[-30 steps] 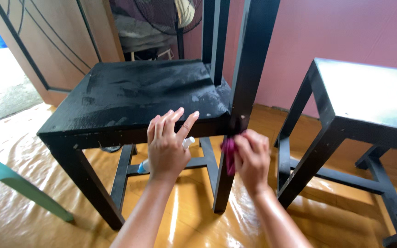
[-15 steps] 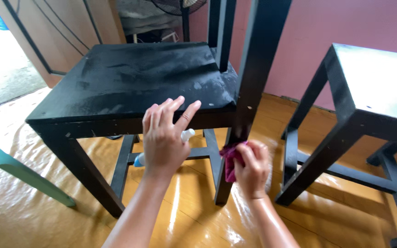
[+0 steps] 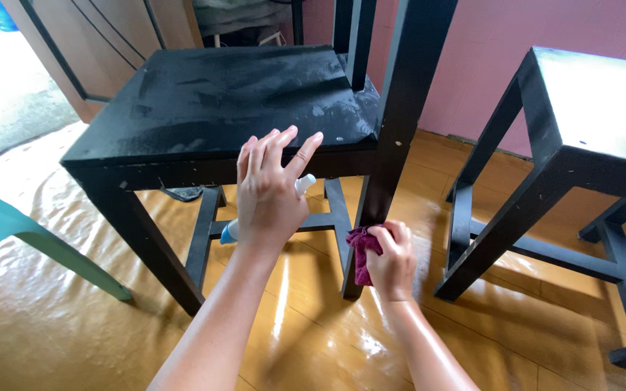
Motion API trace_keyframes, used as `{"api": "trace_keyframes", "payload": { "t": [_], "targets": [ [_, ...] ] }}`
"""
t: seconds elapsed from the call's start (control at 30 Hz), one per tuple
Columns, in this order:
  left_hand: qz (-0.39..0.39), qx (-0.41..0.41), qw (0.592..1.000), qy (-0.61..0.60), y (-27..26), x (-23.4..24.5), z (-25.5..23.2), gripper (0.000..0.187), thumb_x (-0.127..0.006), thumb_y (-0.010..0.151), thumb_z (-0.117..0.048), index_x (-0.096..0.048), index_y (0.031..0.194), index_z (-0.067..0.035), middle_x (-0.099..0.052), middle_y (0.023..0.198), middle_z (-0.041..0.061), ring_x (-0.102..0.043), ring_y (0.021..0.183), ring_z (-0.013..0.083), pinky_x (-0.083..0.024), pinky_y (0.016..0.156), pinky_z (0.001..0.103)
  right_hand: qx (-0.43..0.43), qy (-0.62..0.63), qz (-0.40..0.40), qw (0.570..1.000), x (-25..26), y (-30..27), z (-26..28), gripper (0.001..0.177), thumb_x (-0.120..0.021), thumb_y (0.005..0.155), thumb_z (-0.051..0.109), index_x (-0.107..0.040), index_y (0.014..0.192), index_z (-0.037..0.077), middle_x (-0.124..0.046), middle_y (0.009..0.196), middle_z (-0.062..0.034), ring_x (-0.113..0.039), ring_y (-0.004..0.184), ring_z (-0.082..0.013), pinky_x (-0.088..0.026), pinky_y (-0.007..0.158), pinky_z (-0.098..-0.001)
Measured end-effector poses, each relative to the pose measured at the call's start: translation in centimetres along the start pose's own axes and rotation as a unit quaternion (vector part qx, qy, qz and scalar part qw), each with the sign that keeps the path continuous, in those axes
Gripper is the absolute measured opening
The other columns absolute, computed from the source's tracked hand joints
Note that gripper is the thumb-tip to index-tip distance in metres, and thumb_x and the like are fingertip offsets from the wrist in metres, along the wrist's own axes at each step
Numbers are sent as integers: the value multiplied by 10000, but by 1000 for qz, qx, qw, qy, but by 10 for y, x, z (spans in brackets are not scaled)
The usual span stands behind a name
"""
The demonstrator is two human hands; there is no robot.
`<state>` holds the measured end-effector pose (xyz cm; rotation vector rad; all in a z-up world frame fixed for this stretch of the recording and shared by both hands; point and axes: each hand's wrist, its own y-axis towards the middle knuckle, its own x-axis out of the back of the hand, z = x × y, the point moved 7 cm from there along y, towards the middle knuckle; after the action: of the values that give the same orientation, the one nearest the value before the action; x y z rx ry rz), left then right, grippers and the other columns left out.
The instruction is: The person cleans a black wooden chair using a pink cloth and a spray bottle. They wipe the seat, backrest, and legs of the chair, spraying liquid onto the cloth as needed to remove dust and grime.
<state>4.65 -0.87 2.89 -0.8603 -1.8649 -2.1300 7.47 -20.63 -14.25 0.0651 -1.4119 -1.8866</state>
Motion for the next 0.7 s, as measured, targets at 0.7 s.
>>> {"api": "trace_keyframes", "payload": {
  "t": [0.7],
  "targets": [
    [-6, 1, 998, -65, -40, 3, -16, 481, -717, 818, 21, -676, 1261, -163, -492, 1514, 69, -485, 1425, 304, -414, 1209, 414, -27, 63, -104, 992, 21, 58, 11, 206, -812, 834, -4, -681, 973, 73, -623, 1120, -105, -652, 1047, -266, -642, 847, -353]
  ]
}}
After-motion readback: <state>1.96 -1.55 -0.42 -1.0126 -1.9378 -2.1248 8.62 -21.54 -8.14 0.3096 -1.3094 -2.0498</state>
